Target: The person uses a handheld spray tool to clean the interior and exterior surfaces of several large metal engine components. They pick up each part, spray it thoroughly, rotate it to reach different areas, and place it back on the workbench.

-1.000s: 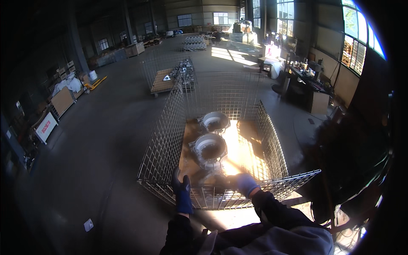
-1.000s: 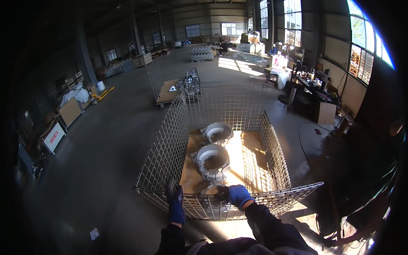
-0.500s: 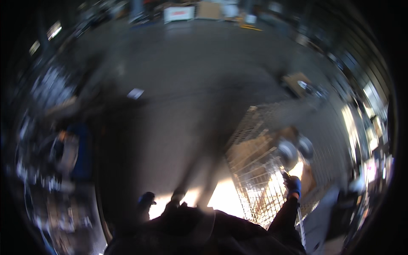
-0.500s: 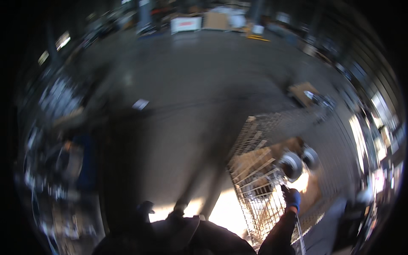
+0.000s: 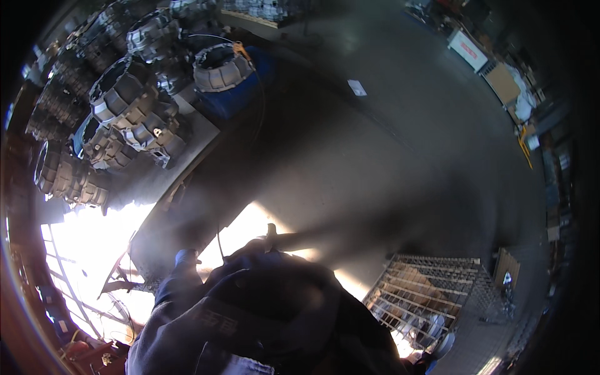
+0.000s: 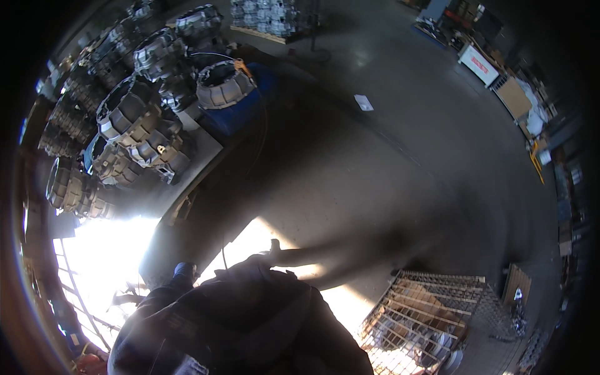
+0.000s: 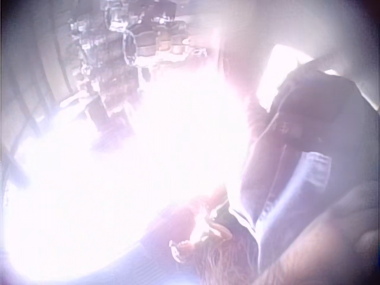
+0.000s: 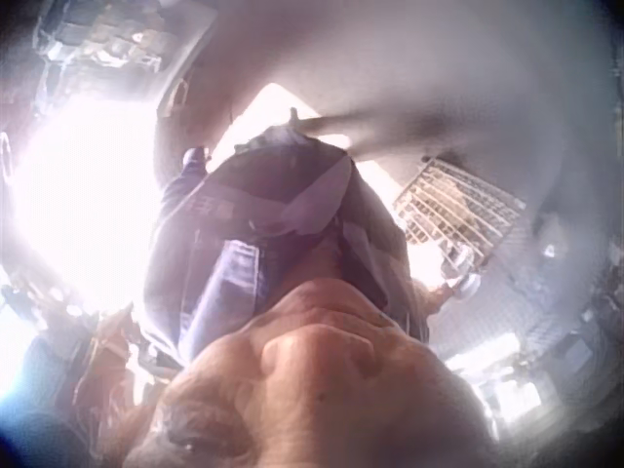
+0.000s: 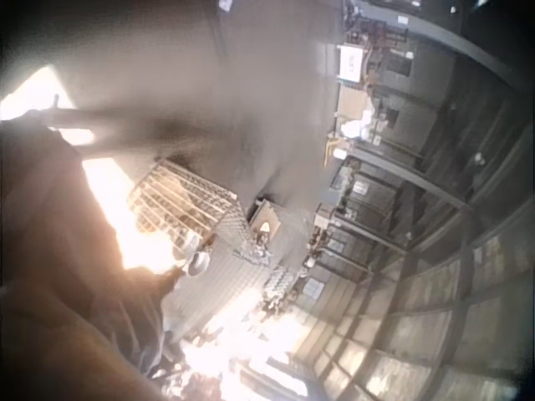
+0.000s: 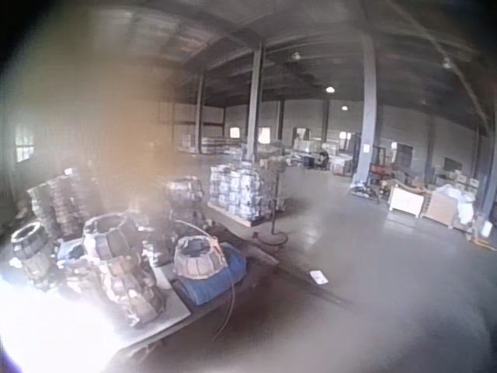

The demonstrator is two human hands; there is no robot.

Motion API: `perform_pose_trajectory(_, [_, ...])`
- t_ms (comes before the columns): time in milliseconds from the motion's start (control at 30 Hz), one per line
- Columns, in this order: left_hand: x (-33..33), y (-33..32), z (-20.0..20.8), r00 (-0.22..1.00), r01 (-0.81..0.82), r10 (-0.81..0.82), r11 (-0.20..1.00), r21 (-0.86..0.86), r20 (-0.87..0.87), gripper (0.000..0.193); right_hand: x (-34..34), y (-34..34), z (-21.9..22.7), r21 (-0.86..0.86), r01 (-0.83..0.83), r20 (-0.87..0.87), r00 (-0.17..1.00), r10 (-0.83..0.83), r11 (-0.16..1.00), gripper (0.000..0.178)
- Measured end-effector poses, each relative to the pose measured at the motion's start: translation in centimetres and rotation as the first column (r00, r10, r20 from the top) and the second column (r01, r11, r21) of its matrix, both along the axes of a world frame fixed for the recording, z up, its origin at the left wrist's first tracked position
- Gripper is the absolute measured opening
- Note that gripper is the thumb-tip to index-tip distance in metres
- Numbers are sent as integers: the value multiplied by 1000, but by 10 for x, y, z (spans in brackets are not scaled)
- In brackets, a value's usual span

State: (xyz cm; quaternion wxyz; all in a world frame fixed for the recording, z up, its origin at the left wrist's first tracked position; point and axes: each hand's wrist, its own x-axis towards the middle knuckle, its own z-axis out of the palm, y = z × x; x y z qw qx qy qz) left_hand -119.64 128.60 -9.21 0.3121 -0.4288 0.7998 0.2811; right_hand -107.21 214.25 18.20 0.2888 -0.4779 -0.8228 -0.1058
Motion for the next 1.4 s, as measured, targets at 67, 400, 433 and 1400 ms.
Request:
perform_pose_trajectory(67, [-36, -4, -9, 995, 41, -43, 999, -36, -85, 43, -47, -36, -1, 136, -122, -58, 990, 131, 983, 38])
perform_pose_trajectory(400, [-339, 201, 91, 911, 11, 395, 265, 964, -119, 43, -409, -411, -78, -172, -984, 59, -51, 997, -40, 55])
perform_pose_trajectory(433, [-347, 226, 148, 785, 422, 302, 379, 824, -541, 42, -433, -440, -98, -123, -990, 141, -89, 986, -71, 57])
perform_pose_trajectory(1400, [-221, 74, 5, 404, -852, 889, 452, 264, -217, 37, -1103, -784, -223, -781, -490, -506, 134, 852, -387, 37])
